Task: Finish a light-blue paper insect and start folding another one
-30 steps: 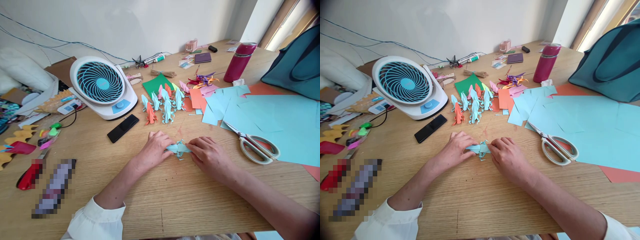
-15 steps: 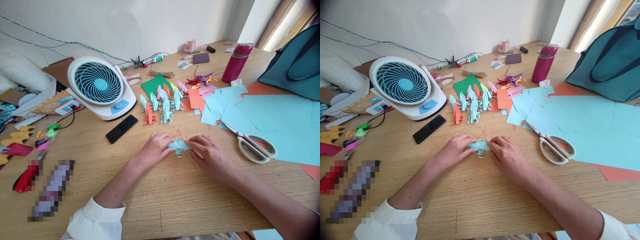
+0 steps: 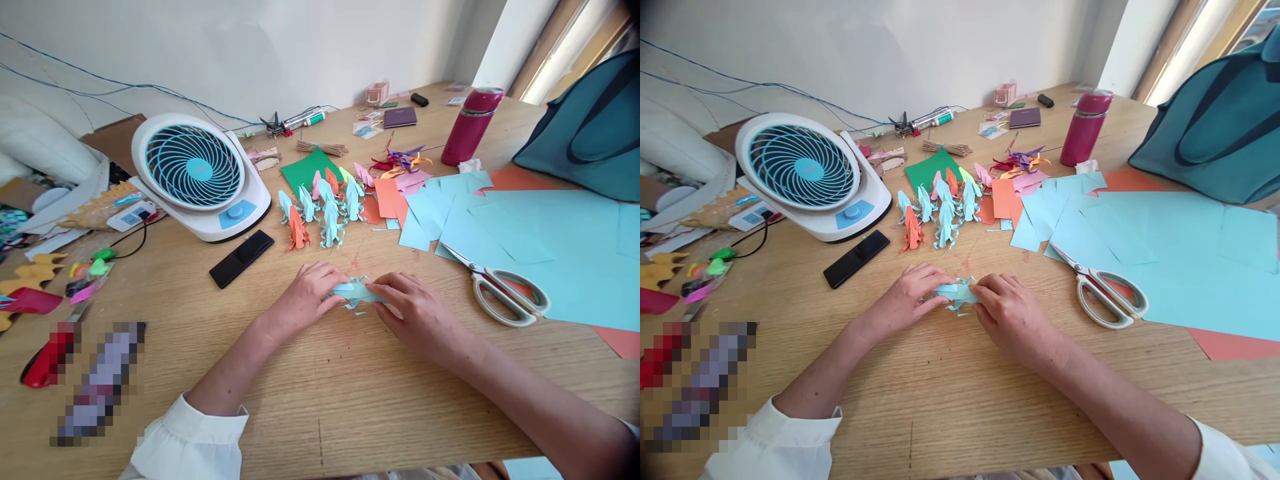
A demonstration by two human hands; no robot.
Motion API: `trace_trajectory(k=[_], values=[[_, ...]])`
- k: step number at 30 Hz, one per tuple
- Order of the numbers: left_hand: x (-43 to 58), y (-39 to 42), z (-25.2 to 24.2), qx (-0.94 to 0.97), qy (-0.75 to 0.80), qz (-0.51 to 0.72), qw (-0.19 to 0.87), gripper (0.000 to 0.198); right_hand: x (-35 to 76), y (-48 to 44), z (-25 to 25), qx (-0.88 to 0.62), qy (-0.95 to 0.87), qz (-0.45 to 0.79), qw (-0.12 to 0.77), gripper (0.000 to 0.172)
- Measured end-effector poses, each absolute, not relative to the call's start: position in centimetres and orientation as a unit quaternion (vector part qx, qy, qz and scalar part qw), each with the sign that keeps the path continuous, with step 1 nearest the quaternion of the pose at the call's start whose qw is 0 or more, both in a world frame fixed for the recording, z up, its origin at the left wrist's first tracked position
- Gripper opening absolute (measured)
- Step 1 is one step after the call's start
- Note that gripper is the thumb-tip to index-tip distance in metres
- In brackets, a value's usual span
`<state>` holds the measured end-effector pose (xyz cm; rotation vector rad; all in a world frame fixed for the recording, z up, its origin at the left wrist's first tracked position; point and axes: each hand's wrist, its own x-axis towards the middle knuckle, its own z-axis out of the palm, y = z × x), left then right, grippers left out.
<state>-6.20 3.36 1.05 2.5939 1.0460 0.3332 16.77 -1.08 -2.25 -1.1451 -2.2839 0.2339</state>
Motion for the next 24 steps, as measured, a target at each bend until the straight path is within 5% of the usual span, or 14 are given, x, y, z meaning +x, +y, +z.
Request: trace_trajectory(k=[7,24], values=[[-6.39,3.5,0.99,0.886,0.367,0.146,0.243,0.021,16.61,-1.24,-2.29,-0.433,-0.857,0.085,0.265,0.017],[-6.31,3.35,0.68,0.897,0.332,0.21,0.2,0.026,16.6,-1.43,-1.66,-0.422,-0.87,0.096,0.236,0.029]])
